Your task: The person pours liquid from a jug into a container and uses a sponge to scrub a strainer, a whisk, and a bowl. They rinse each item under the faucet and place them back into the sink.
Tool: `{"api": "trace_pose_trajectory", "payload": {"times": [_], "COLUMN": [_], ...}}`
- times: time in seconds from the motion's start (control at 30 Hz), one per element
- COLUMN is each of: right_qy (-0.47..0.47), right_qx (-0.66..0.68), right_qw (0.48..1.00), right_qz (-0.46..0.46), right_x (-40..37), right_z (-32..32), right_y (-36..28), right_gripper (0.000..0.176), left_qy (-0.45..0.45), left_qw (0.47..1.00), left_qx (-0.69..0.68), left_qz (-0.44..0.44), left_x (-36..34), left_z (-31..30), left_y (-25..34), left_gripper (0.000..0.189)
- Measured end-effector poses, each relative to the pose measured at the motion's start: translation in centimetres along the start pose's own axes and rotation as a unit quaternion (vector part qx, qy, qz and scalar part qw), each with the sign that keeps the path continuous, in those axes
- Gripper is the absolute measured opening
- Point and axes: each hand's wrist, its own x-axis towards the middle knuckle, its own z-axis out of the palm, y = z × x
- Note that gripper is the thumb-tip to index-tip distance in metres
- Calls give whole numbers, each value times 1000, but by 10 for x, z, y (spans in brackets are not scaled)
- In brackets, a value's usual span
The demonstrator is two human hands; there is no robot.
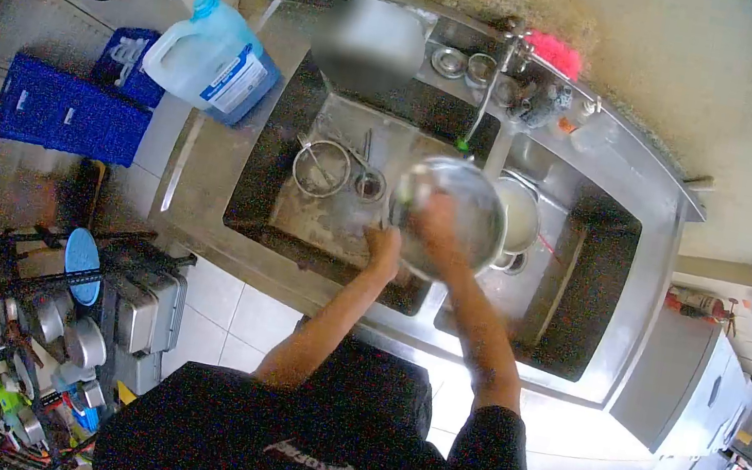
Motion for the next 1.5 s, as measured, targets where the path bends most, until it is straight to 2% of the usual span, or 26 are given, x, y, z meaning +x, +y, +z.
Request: {"api": "trace_pose_trajectory", "payload": {"times": [0.07,0.13,0.3,0.4,0.43,0.53,0.57,0.6,0.67,0.7,0.73,0.8,0.83,0.9,0.97,1.0,1.03,1.07,1.13,1.17,1.2,1.3,1.33,1.4,1.47,1.5], "right_qy": [12,-84,-146,-165,-317,-269,-412,-411,-360,-282,-231,-214,-191,-166,-116,-57,68,88,127,-20,-164,-74,-51,-19,-16,82], "right_qx": [82,9,97,-35,-89,59,88,86,278,334,356,467,401,328,51,131,88,107,143,162,175,138,235,422,321,310], "right_qw": [996,990,979,981,940,944,896,897,881,893,901,858,895,927,991,989,984,979,967,987,958,988,971,904,944,945], "right_qz": [-36,-114,-105,-99,-93,-180,-139,-137,-134,-106,-86,5,-36,-75,-42,-36,-137,-147,-168,-5,160,3,-15,-65,73,-60], "right_x": [3,8,-54,-45,-35,-60,-41,-30,-10,2,18,47,59,72,71,57,50,52,57,73,83,55,57,72,69,53], "right_z": [-12,-108,-43,-111,-151,-118,-149,-156,-159,-160,-159,-160,-141,-132,-122,-80,-82,-68,-39,-69,-85,-66,-75,-132,-81,-59], "right_y": [-21,-47,-50,-43,-76,-73,-83,-80,-75,-72,-69,-64,-57,-64,-90,-95,-111,-105,-92,-98,-102,-122,-122,-140,-118,-121], "right_gripper": [52,50,53,55,58,58,61,61,63,59,56,50,47,43,42,46,41,38,31,29,27,33,36,41,46,48], "left_qy": [40,8,86,9,-12,-70,-88,-106,-115,-223,-223,-257,-289,-270,-258,-262,-286,-300,-292,-280,-269,-251,-232,-222,-201,-146], "left_qw": [997,999,995,993,996,996,994,991,985,967,966,939,907,905,908,908,940,953,944,935,920,935,946,896,959,984], "left_qx": [65,37,-40,-77,-50,-45,-59,-72,-14,35,39,160,291,313,304,304,171,34,135,183,231,192,166,309,166,84], "left_qz": [7,29,44,85,66,44,42,39,-131,-120,-121,161,92,99,127,125,76,23,75,120,167,164,154,229,107,65], "left_x": [8,9,44,34,47,101,101,100,63,70,78,78,71,73,76,77,79,81,96,100,107,116,112,116,114,130], "left_z": [-9,-20,-38,-49,-53,-91,-92,-92,-82,-90,-91,-84,-85,-83,-80,-79,-79,-80,-81,-81,-81,-83,-87,-89,-76,-75], "left_y": [0,0,-23,33,29,-5,0,6,65,51,36,25,39,48,56,59,63,66,65,67,69,87,95,89,82,54], "left_gripper": [55,46,28,24,27,28,26,25,27,28,28,35,44,43,41,41,43,45,48,46,44,38,36,32,30,31]}}
